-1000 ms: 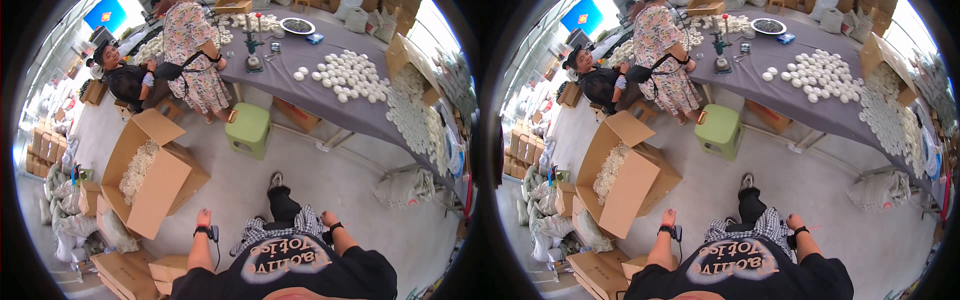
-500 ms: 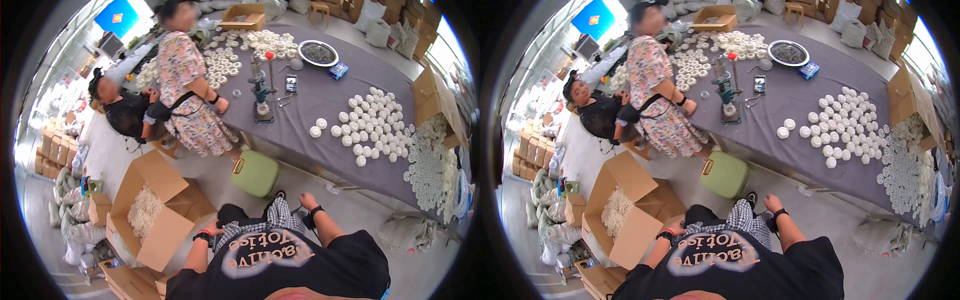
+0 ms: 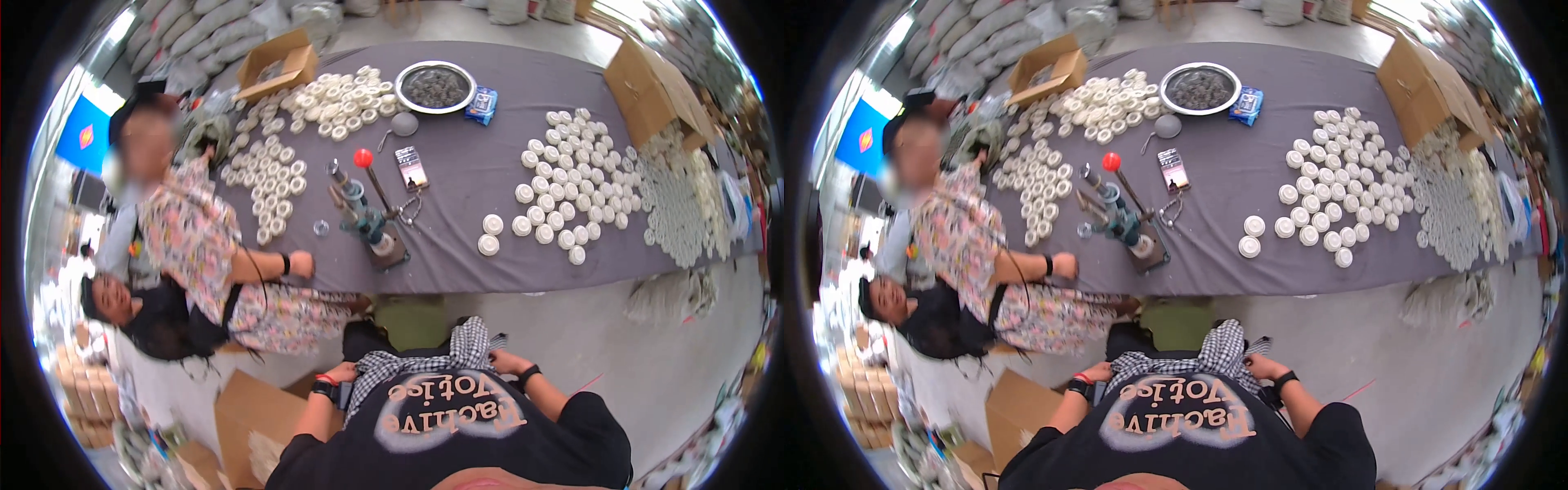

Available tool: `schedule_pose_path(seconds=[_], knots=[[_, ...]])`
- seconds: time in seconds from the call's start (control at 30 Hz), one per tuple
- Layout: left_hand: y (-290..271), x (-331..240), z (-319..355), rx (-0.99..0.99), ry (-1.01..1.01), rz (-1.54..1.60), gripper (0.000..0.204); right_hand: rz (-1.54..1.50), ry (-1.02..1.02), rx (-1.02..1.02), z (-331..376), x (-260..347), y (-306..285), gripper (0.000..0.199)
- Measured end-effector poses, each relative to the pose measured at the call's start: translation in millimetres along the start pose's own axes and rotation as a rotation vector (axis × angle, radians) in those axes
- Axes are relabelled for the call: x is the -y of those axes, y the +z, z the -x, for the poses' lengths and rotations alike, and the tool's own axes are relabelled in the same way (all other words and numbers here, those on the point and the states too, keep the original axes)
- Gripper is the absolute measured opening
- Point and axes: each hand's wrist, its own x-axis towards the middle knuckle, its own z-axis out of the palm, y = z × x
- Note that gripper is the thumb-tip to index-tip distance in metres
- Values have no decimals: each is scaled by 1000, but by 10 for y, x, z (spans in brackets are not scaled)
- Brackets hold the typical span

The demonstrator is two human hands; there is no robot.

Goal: Use a manual press machine to assemble white plastic components.

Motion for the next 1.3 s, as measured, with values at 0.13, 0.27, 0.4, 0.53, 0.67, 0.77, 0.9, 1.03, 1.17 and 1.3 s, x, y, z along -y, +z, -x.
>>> schedule_pose_path(seconds=[0.13,0.27,0.4,0.53,0.67,0.77,0.9,1.03,1.17,1.3], knots=[[-771,188,-889,-427,141,-303,38,564,122,59,-117,895,210,35],[-1279,-710,-1401,-929,391,-516,82,384,35,-798,-860,1508,-51,43],[-1502,-262,-2657,-442,-172,-472,108,713,-390,-924,-1977,1723,-522,55],[-1738,3,-3280,-1442,-138,-1391,129,802,-456,-820,-2390,1690,-743,68],[-3329,1146,-1947,-505,19,-1564,99,836,-364,-777,-2364,1633,-828,71],[-3410,761,-1651,130,88,-1525,78,831,-402,-781,-2428,1618,-822,72],[-3344,286,-1696,204,3,-1328,81,828,-426,-796,-2428,1615,-886,71],[-1870,176,-1905,-90,-168,-712,113,821,-445,-837,-2392,1544,-851,70],[-1379,-573,-2256,-403,-219,-331,134,847,-534,-857,-2417,1604,-798,70],[-1265,-1055,-2040,-551,-283,-344,124,864,-544,-898,-2385,1537,-794,67]])
